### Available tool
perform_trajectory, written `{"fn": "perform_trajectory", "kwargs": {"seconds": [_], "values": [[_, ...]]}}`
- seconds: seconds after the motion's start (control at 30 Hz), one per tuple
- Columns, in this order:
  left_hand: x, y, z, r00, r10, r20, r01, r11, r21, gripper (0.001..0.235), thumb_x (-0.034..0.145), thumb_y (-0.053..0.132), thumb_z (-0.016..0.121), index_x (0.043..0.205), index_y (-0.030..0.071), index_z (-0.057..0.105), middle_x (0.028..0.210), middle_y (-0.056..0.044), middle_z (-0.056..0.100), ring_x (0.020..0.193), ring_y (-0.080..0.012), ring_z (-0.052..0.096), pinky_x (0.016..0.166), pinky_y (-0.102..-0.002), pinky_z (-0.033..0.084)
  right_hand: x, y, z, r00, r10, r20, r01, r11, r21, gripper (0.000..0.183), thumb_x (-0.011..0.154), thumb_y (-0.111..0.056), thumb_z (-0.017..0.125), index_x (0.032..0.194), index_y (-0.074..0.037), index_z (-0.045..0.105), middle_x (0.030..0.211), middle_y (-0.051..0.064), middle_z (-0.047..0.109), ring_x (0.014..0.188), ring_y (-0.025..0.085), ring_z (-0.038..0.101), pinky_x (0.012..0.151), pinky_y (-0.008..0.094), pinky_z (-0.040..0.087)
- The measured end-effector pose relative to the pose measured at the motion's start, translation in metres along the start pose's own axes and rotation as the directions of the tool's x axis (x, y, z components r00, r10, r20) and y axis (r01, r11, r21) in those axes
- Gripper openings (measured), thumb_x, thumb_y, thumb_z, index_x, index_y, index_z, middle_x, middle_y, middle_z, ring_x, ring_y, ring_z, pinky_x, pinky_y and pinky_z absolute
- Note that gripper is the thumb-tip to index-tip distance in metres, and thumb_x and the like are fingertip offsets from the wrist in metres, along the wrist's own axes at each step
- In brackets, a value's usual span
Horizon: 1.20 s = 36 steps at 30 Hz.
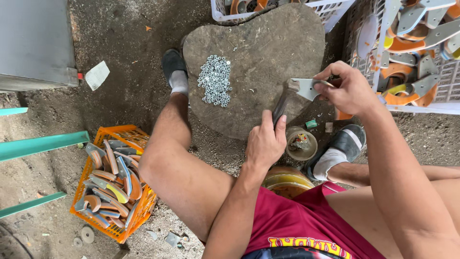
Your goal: The person sits on the ground and repeatedly hammers metal washers onto the tangs of utility knife blades using a hammer. They pick up each blade from a white basket, place it on a stone, hammer the washer, and return the blade to the basket.
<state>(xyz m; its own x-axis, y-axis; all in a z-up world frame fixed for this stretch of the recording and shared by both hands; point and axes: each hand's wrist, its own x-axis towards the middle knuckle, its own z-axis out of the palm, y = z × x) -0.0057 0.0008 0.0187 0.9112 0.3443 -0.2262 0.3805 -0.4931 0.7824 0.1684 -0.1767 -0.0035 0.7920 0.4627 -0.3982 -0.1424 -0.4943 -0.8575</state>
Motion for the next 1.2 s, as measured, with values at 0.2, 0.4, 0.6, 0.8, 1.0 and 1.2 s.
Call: {"fn": "perform_trajectory", "kwargs": {"seconds": [0.2, 0.4, 0.6, 0.8, 1.0, 1.2], "values": [[0.007, 0.001, -0.007, 1.0, 0.011, -0.006, -0.011, 1.0, 0.013, 0.033, 0.107, 0.038, 0.048, 0.107, 0.005, 0.048, 0.069, -0.029, 0.067, 0.073, -0.0537, 0.068, 0.063, -0.064, 0.051, -0.004, -0.006, 0.0, 0.958, -0.285, -0.023, 0.269, 0.925, -0.269, 0.02, 0.09, -0.006, 0.079, 0.11, -0.009, 0.076, 0.105, 0.009, 0.062, 0.089, 0.02, 0.065, 0.077, 0.035, 0.053], [0.012, 0.01, -0.018, 0.998, -0.036, 0.045, 0.031, 0.992, 0.123, 0.038, 0.107, 0.039, 0.045, 0.112, 0.002, 0.048, 0.077, -0.032, 0.068, 0.077, -0.0562, 0.066, 0.067, -0.066, 0.05, -0.013, -0.022, 0.022, 0.78, -0.619, -0.09, 0.476, 0.681, -0.557, 0.021, 0.085, -0.009, 0.085, 0.105, -0.013, 0.081, 0.114, 0.008, 0.066, 0.112, 0.031, 0.059, 0.097, 0.043, 0.05], [0.014, 0.013, -0.021, 0.993, -0.072, 0.097, 0.061, 0.992, 0.109, 0.04, 0.106, 0.039, 0.043, 0.116, 0.001, 0.047, 0.076, -0.033, 0.069, 0.078, -0.0555, 0.067, 0.067, -0.065, 0.051, -0.014, -0.016, 0.06, 0.813, -0.527, -0.246, 0.334, 0.77, -0.543, 0.017, 0.083, -0.012, 0.086, 0.099, -0.013, 0.082, 0.114, 0.004, 0.067, 0.117, 0.029, 0.055, 0.105, 0.043, 0.041], [0.014, 0.015, -0.021, 0.991, -0.085, 0.104, 0.075, 0.992, 0.097, 0.04, 0.107, 0.039, 0.043, 0.118, 0.001, 0.046, 0.077, -0.034, 0.068, 0.078, -0.0557, 0.068, 0.068, -0.065, 0.052, -0.01, -0.009, 0.068, 0.77, -0.608, -0.192, 0.36, 0.663, -0.656, 0.012, 0.091, -0.008, 0.078, 0.102, -0.004, 0.075, 0.129, 0.009, 0.063, 0.132, 0.033, 0.049, 0.117, 0.05, 0.037], [0.011, 0.013, -0.019, 0.994, -0.084, 0.068, 0.073, 0.987, 0.146, 0.043, 0.106, 0.04, 0.044, 0.121, 0.0, 0.046, 0.076, -0.033, 0.069, 0.077, -0.0544, 0.069, 0.068, -0.064, 0.053, -0.025, -0.032, 0.011, 0.827, -0.549, 0.125, 0.512, 0.64, -0.573, 0.016, 0.089, -0.015, 0.078, 0.104, -0.011, 0.074, 0.144, 0.011, 0.06, 0.146, 0.038, 0.044, 0.123, 0.053, 0.033], [0.005, 0.01, -0.01, 0.999, -0.043, 0.003, 0.041, 0.977, 0.21, 0.038, 0.107, 0.04, 0.047, 0.114, 0.003, 0.048, 0.073, -0.03, 0.069, 0.073, -0.0536, 0.068, 0.065, -0.064, 0.052, -0.044, -0.039, -0.009, 0.974, -0.228, -0.013, 0.184, 0.816, -0.548, 0.057, 0.075, -0.022, 0.087, 0.128, -0.009, 0.071, 0.129, 0.016, 0.061, 0.114, 0.035, 0.061, 0.096, 0.045, 0.05]]}}
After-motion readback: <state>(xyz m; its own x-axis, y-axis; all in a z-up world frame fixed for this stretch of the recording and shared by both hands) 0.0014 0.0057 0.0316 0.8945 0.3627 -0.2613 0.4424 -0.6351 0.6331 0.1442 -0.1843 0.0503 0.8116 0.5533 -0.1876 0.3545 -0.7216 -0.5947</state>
